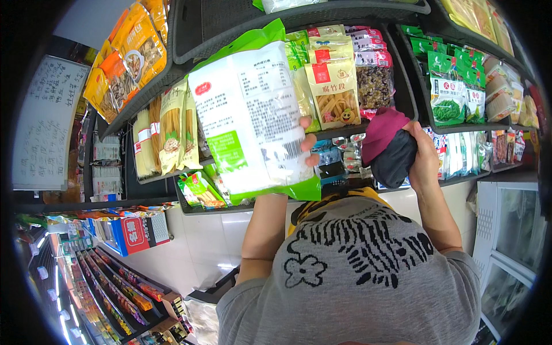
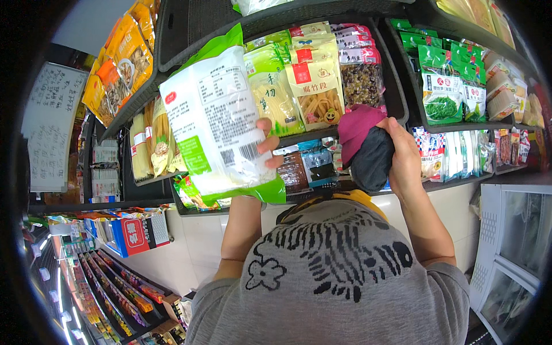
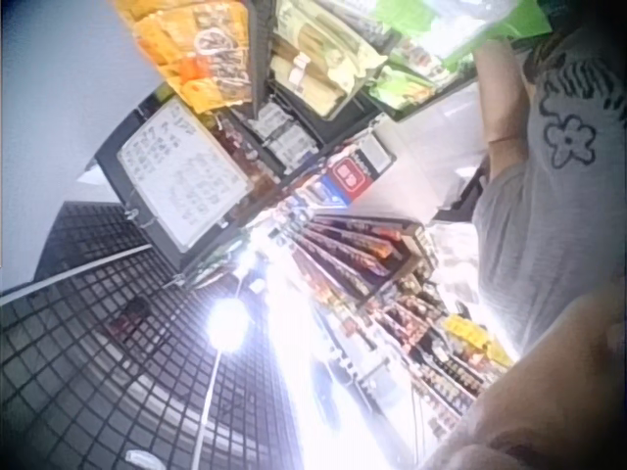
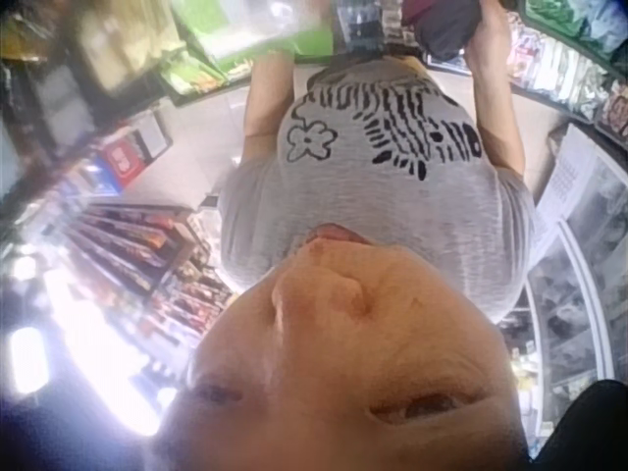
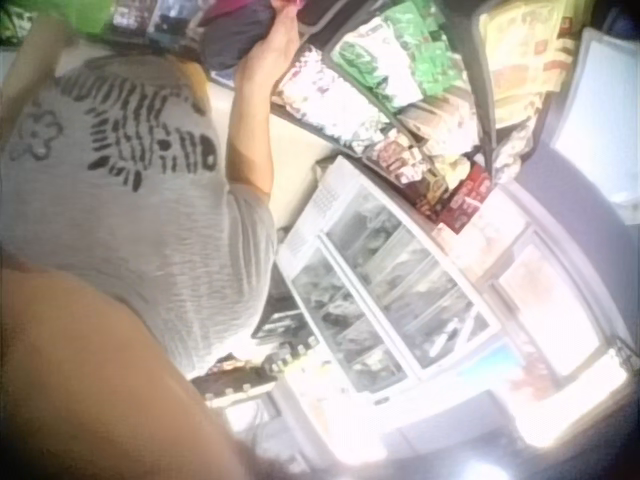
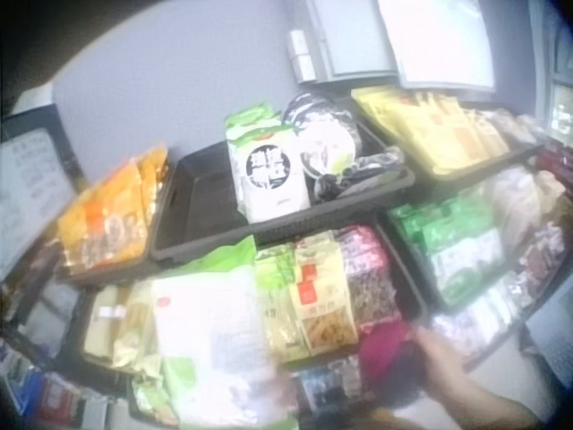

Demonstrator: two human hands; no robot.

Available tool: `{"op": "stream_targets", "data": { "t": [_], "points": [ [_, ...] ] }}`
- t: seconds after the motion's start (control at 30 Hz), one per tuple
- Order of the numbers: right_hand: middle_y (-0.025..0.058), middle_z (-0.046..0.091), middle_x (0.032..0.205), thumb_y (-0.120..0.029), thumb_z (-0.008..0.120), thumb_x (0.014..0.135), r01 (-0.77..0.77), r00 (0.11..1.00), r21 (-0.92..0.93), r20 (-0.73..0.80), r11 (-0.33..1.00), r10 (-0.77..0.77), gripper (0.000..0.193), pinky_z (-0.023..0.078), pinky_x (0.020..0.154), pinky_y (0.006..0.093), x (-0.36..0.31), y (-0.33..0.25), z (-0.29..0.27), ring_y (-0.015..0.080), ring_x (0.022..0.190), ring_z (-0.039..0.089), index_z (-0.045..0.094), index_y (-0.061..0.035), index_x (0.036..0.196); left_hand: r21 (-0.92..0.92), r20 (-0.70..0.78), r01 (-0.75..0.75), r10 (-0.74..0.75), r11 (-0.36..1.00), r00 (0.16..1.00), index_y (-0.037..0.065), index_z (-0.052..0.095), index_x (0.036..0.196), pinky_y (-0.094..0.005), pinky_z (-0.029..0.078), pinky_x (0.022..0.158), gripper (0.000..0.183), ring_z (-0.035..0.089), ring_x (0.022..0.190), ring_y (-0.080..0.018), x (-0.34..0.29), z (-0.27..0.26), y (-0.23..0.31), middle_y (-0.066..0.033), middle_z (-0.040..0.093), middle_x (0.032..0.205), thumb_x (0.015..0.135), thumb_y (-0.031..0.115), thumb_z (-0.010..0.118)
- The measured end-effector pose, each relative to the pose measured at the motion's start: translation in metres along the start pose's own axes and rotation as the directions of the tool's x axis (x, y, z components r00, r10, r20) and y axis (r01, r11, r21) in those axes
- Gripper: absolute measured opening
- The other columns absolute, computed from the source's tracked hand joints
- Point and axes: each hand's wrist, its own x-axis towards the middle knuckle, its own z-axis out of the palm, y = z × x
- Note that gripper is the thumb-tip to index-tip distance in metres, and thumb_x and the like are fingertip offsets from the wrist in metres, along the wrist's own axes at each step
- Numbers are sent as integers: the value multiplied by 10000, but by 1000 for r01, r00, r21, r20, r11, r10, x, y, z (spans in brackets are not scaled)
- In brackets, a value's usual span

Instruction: The person wipes packaged food items, including bean curd sticks, vermicelli, and seaweed, with a cloth before placing them on store shelves.

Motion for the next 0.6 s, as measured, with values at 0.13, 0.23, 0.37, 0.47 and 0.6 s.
{"op": "stream_targets", "data": {
  "t": [0.13, 0.23, 0.37, 0.47, 0.6],
  "points": [
    [53, 619, 888, -314, 461, 939, 2, 1000, 12, 14, 1000, -2, 336, 428, 794, 242, -3, -4, 4, 115, 830, 567, 595, -7, 914, 64, 0, 20, -20, 998, 1000, 91, 365, 1290, -434, 410, 655, 592, 496, 843, -296, -2, 7, -5, -182, 445, 1172, 888, 526, 364],
    [44, 624, 902, -302, 471, 937, -6, 999, -1, -41, 1000, 6, 324, 431, 805, 238, 0, 2, -3, 107, 842, 573, 598, -4, 933, 67, 6, 15, -16, 998, 1000, 99, 370, 1281, -426, 407, 644, 575, 495, 827, -286, -3, 6, -6, -175, 451, 1153, 892, 523, 357],
    [26, 624, 926, -186, 589, 876, 60, 998, -35, 12, 998, -59, 198, 443, 793, 232, 13, 10, -8, 83, 863, 567, 603, -15, 975, 41, -11, -2, 3, 999, 1000, 107, 368, 1275, -430, 397, 653, 573, 488, 831, -287, -4, 6, -5, -171, 439, 1156, 891, 532, 354],
    [11, 609, 906, -40, 698, 762, 193, 981, -303, 76, 933, -179, 220, 438, 752, 214, 27, 8, -18, 67, 839, 545, 601, -29, 959, 37, -2, -4, 4, 999, 1000, 110, 359, 1283, -435, 393, 664, 580, 481, 844, -287, -4, 8, -3, -171, 431, 1163, 889, 536, 354],
    [39, 540, 817, -12, 679, 733, 508, 794, -686, 139, 521, -592, 193, 414, 714, 230, 49, 14, -38, 127, 776, 524, 553, 10, 877, 38, 2, -22, 22, 999, 1000, 115, 352, 1296, -438, 390, 672, 594, 474, 849, -286, -7, 8, 1, -171, 427, 1167, 884, 544, 359]
  ]
}}
